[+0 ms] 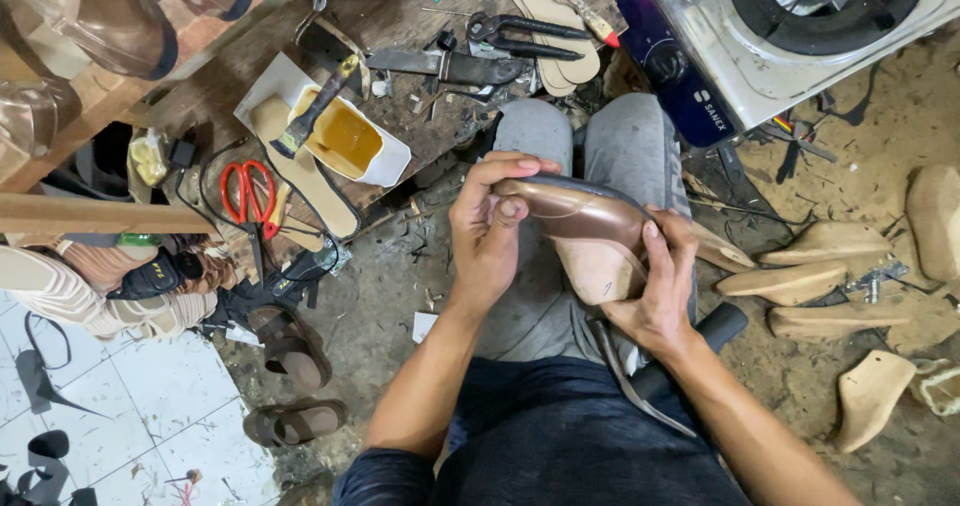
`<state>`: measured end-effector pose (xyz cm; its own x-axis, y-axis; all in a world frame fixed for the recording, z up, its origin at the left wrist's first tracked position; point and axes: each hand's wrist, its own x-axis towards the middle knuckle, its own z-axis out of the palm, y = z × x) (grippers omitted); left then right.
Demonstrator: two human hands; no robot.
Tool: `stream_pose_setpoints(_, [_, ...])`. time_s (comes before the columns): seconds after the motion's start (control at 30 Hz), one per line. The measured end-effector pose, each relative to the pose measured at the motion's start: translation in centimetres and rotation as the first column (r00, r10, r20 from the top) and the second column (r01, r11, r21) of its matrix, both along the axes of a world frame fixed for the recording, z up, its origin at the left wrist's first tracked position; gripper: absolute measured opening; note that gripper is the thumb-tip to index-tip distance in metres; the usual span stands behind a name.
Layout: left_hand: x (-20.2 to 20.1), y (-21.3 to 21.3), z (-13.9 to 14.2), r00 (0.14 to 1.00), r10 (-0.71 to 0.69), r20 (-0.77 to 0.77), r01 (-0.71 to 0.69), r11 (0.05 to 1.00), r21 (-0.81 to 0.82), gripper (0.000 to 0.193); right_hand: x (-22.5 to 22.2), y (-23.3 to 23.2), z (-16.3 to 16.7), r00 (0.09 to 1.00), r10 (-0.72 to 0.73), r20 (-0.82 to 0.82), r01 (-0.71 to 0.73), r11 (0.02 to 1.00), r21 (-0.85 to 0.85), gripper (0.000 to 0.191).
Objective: The person sits on the floor and uses a curved metal tool to press and shape the sole of a high-heeled shoe. They repeatedly reposition the shoe, apply pressure along the sole edge, and inspect the fit of the sole to the shoe body.
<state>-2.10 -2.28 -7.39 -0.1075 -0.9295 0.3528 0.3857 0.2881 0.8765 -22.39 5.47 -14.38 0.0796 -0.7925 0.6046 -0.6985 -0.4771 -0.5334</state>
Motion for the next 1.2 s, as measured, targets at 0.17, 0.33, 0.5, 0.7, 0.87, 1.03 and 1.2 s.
stream_pose_setpoints(0.17, [0.1,0.6,1.8,0.983,-0.125,-0.135,0.143,0.981,0.128,0.046,-2.5,0.6,1.3,0.949,0.166,0.269,-0.222,0.955,0.194,0.110])
stream_pose_setpoints(0.33, [0.2,1.3,4.0,0.972,-0.163,0.171,0.165,0.986,0.004,0.044,-4.4,3.0,2.7,0.514,-0.022,0.857,-0.667,0.618,0.416,0.106])
stream_pose_setpoints(0.5, [-0.4,1.6,4.7,0.973,-0.148,0.179,0.140,0.988,0.058,0.043,-3.1,3.4,3.2,0.160,-0.284,0.945,-0.882,0.388,0.266,0.105])
stream_pose_setpoints(0.7, [-0.8,1.4,4.1,0.968,-0.111,0.227,0.079,0.986,0.146,0.044,-1.9,3.0,3.8,-0.055,-0.329,0.943,-0.949,0.310,0.053,0.105])
stream_pose_setpoints(0.87, [-1.4,0.7,3.1,0.969,-0.060,0.241,0.030,0.991,0.127,0.042,-1.5,3.3,3.5,-0.124,-0.434,0.892,-0.959,0.283,0.005,0.102])
stream_pose_setpoints(1.03, [-1.5,-0.1,2.0,0.961,-0.041,0.274,0.009,0.993,0.118,0.044,-0.9,3.2,3.5,-0.182,-0.448,0.875,-0.958,0.280,-0.057,0.097])
stream_pose_setpoints(1.2, [-1.5,0.1,0.7,0.977,-0.060,0.203,0.027,0.987,0.159,0.042,-0.2,2.2,4.8,-0.195,-0.448,0.873,-0.927,0.375,-0.014,0.096])
